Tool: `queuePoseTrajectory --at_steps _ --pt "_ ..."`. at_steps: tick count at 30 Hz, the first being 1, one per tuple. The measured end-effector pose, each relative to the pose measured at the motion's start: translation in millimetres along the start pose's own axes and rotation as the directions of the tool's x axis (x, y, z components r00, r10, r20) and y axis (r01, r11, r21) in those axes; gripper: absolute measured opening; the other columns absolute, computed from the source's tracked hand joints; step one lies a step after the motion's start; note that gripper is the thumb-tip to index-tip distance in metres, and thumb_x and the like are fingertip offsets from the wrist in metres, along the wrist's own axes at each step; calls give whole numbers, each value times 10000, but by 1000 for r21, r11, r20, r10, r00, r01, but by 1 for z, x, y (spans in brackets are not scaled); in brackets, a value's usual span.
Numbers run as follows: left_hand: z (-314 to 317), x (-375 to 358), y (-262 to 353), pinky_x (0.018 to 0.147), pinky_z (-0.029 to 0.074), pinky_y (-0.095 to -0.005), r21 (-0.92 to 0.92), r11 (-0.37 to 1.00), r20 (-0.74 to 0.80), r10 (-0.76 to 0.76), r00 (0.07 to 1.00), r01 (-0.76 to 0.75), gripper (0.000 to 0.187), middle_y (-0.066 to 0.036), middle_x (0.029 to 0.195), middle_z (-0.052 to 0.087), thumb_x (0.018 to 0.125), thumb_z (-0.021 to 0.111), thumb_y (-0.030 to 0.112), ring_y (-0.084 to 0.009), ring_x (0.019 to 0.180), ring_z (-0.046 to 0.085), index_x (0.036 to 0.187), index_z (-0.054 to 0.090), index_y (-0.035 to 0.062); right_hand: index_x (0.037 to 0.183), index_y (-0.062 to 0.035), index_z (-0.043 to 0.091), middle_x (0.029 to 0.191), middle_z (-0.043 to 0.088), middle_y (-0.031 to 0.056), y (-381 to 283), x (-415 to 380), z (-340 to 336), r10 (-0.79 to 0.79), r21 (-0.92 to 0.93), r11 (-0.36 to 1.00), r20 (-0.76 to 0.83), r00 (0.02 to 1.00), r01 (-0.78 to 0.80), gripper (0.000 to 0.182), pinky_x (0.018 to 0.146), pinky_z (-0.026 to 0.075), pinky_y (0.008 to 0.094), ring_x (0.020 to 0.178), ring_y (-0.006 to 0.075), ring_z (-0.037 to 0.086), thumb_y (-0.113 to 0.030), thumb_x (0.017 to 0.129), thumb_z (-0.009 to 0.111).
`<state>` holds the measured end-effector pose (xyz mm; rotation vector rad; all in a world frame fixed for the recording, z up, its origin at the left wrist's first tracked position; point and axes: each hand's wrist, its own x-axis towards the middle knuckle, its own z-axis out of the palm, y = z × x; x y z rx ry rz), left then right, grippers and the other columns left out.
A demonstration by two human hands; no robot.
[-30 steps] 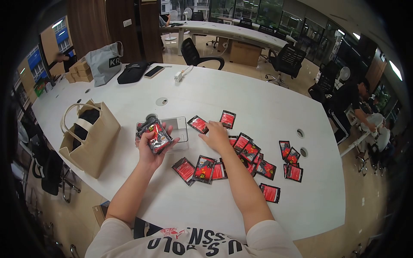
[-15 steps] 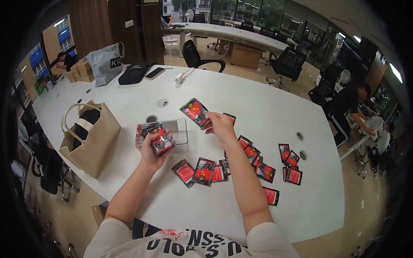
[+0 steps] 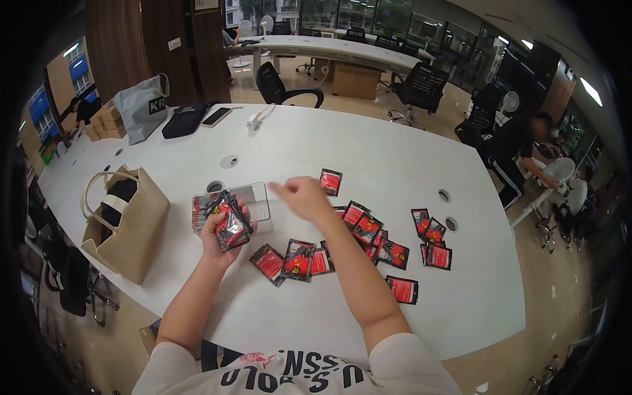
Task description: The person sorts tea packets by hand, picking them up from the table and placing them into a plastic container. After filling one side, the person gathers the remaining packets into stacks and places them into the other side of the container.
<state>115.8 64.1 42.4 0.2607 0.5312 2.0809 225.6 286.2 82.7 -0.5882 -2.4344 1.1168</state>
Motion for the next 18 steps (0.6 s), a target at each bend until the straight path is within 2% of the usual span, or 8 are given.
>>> queuePoseTrajectory --at_steps 1,3,5,6,9,12,15,18 --pt "0 1 -1 1051 516 -543 -6 1000 -2 1 1000 -1 470 -67 1292 689 912 632 182 -204 1146 689 1376 574 131 918 1 775 927 767 166 33 12 -4 -67 -88 995 -129 989 56 475 756 573 409 817 276 726 -473 893 784" --pt "-2 1 -2 1047 518 -536 -14 1000 -4 3 1000 -3 466 -62 1289 688 915 628 174 -205 1134 695 1376 573 131 1136 -22 747 1250 714 196 110 21 -7 -269 -454 884 -297 916 112 475 933 561 444 1107 339 678 -426 888 774" --pt "-2 2 -3 1040 523 -527 -15 1000 -1 -2 1000 2 457 -59 1270 689 916 624 160 -206 1121 699 1369 573 131 1231 -30 702 1333 664 191 166 21 1 -192 -556 831 -265 945 13 487 979 548 460 1177 353 639 -368 886 768" --pt "-3 2 -3 1036 525 -523 -20 1000 4 -3 1000 3 458 -60 1263 690 915 624 158 -206 1118 700 1369 572 131 1278 -33 680 1375 639 189 165 18 -1 -150 -604 796 -250 957 -33 505 1001 542 468 1212 360 620 -339 886 765" --pt "-8 5 -4 1015 540 -506 -27 1000 -1 -4 1000 4 468 -65 1246 692 909 627 146 -206 1108 701 1373 563 133 1199 -37 731 1226 711 183 124 14 -14 42 -559 819 -173 984 -133 410 997 545 469 1171 364 652 -308 891 755" --pt "-9 6 -4 1005 547 -498 -7 1000 -13 -3 1000 3 476 -65 1241 692 906 631 139 -207 1107 702 1376 558 134 996 -44 754 1059 743 174 122 20 2 14 -654 747 -163 986 -119 275 913 575 505 1025 379 704 -278 853 770" --pt "-9 7 -5 1002 551 -495 11 1000 -32 -4 999 5 478 -65 1241 692 904 635 135 -209 1108 702 1376 555 136 859 -42 740 942 743 166 123 22 8 -58 -539 835 -290 955 -113 204 820 600 477 875 398 725 -245 861 761" --pt "-8 8 -5 1003 556 -496 63 998 -54 14 998 -11 458 -68 1247 691 916 645 145 -213 1117 698 1367 563 139 888 -16 694 951 743 154 103 24 -5 6 -104 993 -433 901 -56 136 776 626 420 795 341 739 -148 903 720"
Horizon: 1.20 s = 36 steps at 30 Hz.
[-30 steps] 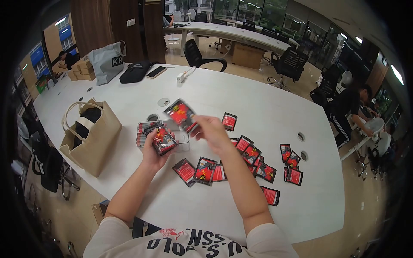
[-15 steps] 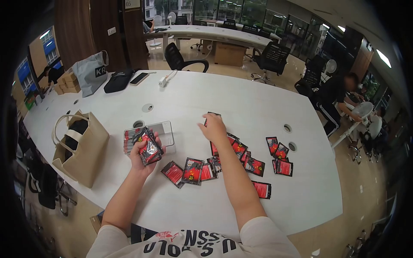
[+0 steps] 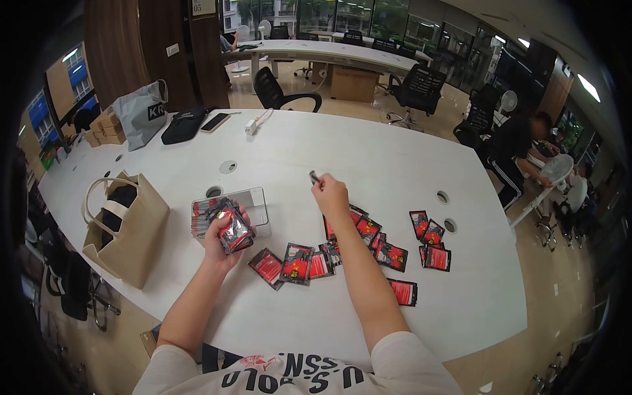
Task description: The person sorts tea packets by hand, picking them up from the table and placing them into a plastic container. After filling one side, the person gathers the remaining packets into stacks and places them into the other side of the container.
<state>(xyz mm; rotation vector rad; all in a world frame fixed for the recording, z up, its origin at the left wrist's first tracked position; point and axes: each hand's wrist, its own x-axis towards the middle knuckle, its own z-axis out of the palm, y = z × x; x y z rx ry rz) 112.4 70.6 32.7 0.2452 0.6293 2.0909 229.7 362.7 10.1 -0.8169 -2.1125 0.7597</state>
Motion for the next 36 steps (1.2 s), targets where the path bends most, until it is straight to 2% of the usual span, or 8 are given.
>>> queuePoseTrajectory --at_steps 3,7,13,17,20,27,30,36 --pt "0 1 -1 1020 573 -496 35 999 -58 28 998 -26 438 -99 1327 675 960 607 135 -244 1177 678 1393 553 104 979 1 645 1008 743 144 -46 2 -11 161 684 693 162 974 -228 83 791 644 375 864 256 752 -72 944 665" --pt "-6 5 -5 1004 588 -464 98 994 -83 52 995 -43 425 -97 1306 691 1022 668 281 -228 1160 691 1393 559 106 1090 5 606 1052 729 135 -118 -31 -23 -10 814 295 526 850 -500 167 852 645 369 900 198 728 -58 954 679" --pt "11 -9 -3 970 615 -453 95 995 40 37 998 -41 463 -94 1240 710 1047 602 454 -234 1126 714 1329 585 88 991 -65 676 845 686 -11 -145 -65 -8 -66 497 665 783 618 -558 140 600 450 228 723 71 612 -114 926 789" --pt "11 -8 3 956 624 -419 124 992 -16 -15 1000 17 376 -120 1132 724 996 614 304 -246 1034 743 1264 594 41 907 -69 690 791 644 -42 -130 -65 0 -234 484 855 678 697 -184 242 551 436 248 610 61 521 -202 857 886" --pt "2 -3 7 1005 594 -480 52 998 -40 -27 999 29 406 -145 1172 708 947 617 234 -294 1061 719 1293 589 25 953 -40 717 794 663 4 -130 -49 -25 -145 192 981 738 659 0 403 596 474 245 662 94 592 -319 775 947" --pt "-3 3 12 1076 557 -518 -7 998 -27 60 998 -61 427 -143 1177 698 945 605 221 -280 1090 696 1315 583 10 1025 7 730 970 745 189 -118 -79 8 44 -288 850 874 485 441 678 804 605 452 898 343 744 -491 627 964" --pt "-3 5 13 946 615 -469 -26 996 -79 79 994 -81 434 -152 1145 723 955 600 229 -359 1012 742 1327 591 7 987 21 712 1045 737 223 -138 -117 22 -42 -261 860 820 570 439 666 845 601 473 976 401 733 -489 626 941" --pt "3 0 16 912 625 -461 8 996 -51 88 995 -88 373 -144 1096 731 965 609 237 -334 991 748 1263 604 13 1043 38 702 1048 737 184 -124 -127 43 -206 6 904 882 424 427 575 876 593 436 972 366 732 -415 742 888"
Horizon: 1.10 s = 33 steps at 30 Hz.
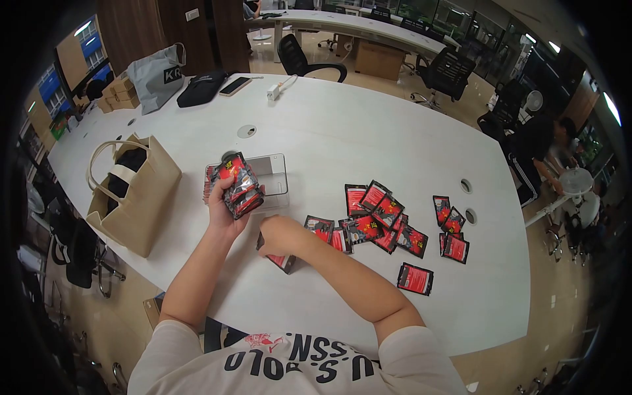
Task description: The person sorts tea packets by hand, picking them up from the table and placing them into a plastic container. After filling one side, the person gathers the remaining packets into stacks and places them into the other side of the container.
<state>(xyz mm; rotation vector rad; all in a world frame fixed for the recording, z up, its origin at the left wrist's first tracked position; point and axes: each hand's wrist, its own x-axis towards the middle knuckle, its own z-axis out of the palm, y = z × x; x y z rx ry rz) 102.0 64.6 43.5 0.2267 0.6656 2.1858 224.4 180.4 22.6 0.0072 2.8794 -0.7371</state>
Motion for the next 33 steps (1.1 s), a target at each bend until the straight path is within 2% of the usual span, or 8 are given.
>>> queuePoseTrajectory --at_steps 4,7,9,12,15,18,25,33 --pt "-5 0 3 987 593 -482 104 994 4 -34 999 34 381 -127 1096 715 936 646 245 -274 1022 718 1251 612 36 1117 8 727 1040 731 121 -28 -32 -86 -182 330 941 309 934 75 423 878 577 332 962 240 721 -278 834 855" --pt "-5 0 1 920 625 -455 23 993 30 -116 993 115 298 -121 1076 727 954 641 210 -259 998 747 1195 608 38 1072 -6 761 1058 734 66 -24 -57 -110 -286 740 574 -220 933 351 204 882 568 313 998 166 696 8 871 795" --pt "9 -7 1 940 628 -439 68 988 -50 -135 990 138 308 -122 1086 725 960 634 181 -255 997 746 1225 598 27 1071 -17 779 1080 744 76 -20 -51 -112 -220 503 555 -679 700 662 222 890 572 320 1027 175 691 48 858 785" --pt "-3 -5 -8 981 596 -482 147 979 25 -146 989 141 431 -111 1225 698 983 598 332 -267 1114 706 1337 581 87 1111 -41 792 1138 745 94 -13 -39 -110 -281 118 762 -825 490 637 274 929 567 343 1076 216 680 24 845 785" --pt "6 -9 -12 992 598 -490 38 991 98 -135 986 132 503 -115 1272 686 1046 534 472 -277 1133 706 1370 576 90 1133 -69 798 1181 737 101 -7 -29 -93 -343 8 886 -662 667 463 305 966 557 375 1114 277 660 -19 833 793" --pt "13 -14 -8 980 613 -469 -47 992 140 -106 985 114 677 -127 1289 676 1053 451 659 -272 1134 711 1370 576 74 1153 -99 801 1202 716 95 -11 -26 -85 -356 -37 907 -602 715 420 361 983 541 401 1134 307 632 -153 801 856" --pt "-3 -8 -12 936 631 -438 49 979 125 -202 971 197 409 -105 1188 692 1035 584 408 -245 1091 725 1279 590 79 1119 -77 708 1370 620 127 -14 -34 -95 -411 -34 894 -458 788 446 641 1120 439 473 1253 340 568 -338 610 998" --pt "3 -13 -7 852 648 -405 317 929 79 -229 970 194 364 -87 1152 683 956 656 246 -201 1033 723 1262 562 73 1349 -61 464 1586 374 258 -12 -24 -71 -418 -196 906 -544 727 375 1043 1216 338 526 1472 448 376 -283 495 1021"
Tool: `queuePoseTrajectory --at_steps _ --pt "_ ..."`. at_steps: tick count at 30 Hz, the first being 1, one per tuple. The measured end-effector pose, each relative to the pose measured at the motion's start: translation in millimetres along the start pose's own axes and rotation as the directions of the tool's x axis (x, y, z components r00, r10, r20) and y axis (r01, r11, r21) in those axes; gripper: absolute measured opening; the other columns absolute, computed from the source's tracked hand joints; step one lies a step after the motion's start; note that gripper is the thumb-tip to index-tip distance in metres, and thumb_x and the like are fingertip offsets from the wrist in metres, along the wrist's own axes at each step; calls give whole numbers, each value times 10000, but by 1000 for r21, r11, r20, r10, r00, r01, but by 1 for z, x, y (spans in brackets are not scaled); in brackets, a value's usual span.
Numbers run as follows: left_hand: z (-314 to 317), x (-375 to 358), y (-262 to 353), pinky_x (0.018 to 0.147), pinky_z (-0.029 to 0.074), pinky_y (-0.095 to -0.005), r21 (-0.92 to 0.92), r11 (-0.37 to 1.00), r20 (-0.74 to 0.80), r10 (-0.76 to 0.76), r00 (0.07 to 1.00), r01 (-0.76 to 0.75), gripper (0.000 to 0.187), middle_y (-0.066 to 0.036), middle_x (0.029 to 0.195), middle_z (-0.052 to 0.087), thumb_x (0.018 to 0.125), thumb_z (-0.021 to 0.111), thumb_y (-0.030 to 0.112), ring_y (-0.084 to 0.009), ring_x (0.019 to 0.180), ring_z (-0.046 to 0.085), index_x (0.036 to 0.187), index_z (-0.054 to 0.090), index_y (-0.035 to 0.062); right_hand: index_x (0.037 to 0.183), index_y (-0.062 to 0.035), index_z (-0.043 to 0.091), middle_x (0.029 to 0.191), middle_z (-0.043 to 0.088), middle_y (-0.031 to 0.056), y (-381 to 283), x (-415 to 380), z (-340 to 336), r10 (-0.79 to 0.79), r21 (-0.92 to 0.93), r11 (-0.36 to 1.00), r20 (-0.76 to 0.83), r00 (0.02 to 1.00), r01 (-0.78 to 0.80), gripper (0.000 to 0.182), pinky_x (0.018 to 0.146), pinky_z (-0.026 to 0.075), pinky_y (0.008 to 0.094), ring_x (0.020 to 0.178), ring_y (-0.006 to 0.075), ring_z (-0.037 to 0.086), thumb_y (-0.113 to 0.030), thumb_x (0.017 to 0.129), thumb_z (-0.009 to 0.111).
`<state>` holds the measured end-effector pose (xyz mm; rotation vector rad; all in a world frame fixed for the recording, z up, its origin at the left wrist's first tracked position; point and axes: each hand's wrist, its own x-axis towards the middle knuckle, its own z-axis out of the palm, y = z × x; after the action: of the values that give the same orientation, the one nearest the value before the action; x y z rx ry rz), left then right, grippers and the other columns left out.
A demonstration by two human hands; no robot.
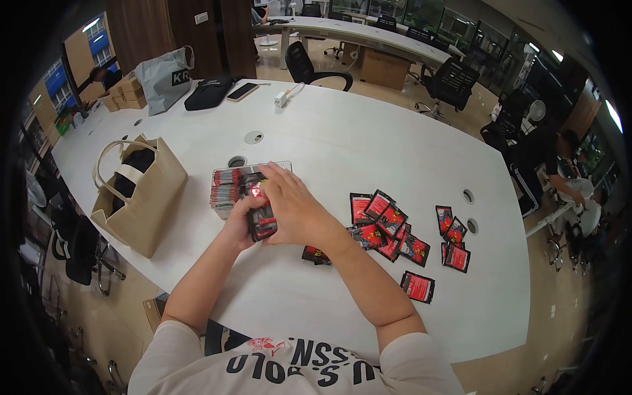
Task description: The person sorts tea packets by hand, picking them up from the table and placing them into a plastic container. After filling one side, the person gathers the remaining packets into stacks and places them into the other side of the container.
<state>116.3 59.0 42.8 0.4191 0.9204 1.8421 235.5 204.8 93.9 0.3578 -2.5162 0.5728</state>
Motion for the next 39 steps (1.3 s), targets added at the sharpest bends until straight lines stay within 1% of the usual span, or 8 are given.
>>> queuePoseTrajectory --at_steps 6,9,12,18,24,27,30,39 --pt "3 -5 7 912 616 -372 259 966 113 -15 993 -15 446 -90 1224 674 975 647 264 -188 1095 707 1362 542 67 1513 -66 359 1457 489 207 -7 4 -7 61 -38 998 46 997 -60 1156 1164 386 505 1364 402 479 -209 537 961" --pt "-10 -3 13 995 580 -380 -124 980 377 -96 921 153 486 -92 1326 657 1051 578 356 -200 1170 685 1448 512 83 1535 -65 344 1383 527 186 -5 5 -17 101 31 994 30 994 -102 1169 1133 414 478 1289 388 520 -204 546 952" --pt "-3 -4 14 1048 551 -409 -137 980 386 -80 919 143 521 -77 1396 636 1113 459 465 -209 1232 662 1487 493 104 1547 -66 332 1367 529 187 -2 6 -19 75 113 991 -2 997 -74 1184 1104 446 433 1264 378 530 -202 549 956" --pt "-8 -1 -1 1027 568 -406 145 986 226 -109 968 77 593 -55 1383 639 1123 312 571 -188 1252 654 1512 458 148 1582 -69 292 1391 506 197 -1 4 -15 71 162 984 55 996 -79 1231 1105 455 432 1263 383 526 -213 567 972" --pt "19 -4 -2 950 585 -368 172 978 -12 -118 993 118 614 -30 1330 658 1119 276 602 -135 1186 670 1492 474 156 1596 -68 295 1404 494 196 -1 2 -4 41 86 995 55 998 -46 1249 1110 454 442 1274 397 512 -207 558 977" --pt "6 1 -6 898 595 -368 89 992 144 -100 985 88 605 -34 1302 670 1115 307 605 -146 1153 681 1466 502 153 1591 -67 305 1389 498 192 2 3 -6 57 102 993 56 997 -62 1236 1109 453 444 1268 393 511 -187 554 968" --pt "-3 3 -4 972 595 -425 36 997 200 -80 977 74 655 -56 1355 664 1061 396 677 -200 1225 674 1441 531 161 1594 -71 297 1361 502 186 3 3 -9 57 168 984 38 998 -62 1238 1100 458 444 1248 388 517 -171 554 960" --pt "-10 -1 -13 929 634 -394 -52 989 157 -127 979 136 562 -94 1306 678 1054 568 533 -215 1165 703 1423 520 111 1609 -60 268 1385 497 186 -1 2 -8 34 144 988 88 996 -46 1298 1116 442 467 1266 389 516 -274 557 998"
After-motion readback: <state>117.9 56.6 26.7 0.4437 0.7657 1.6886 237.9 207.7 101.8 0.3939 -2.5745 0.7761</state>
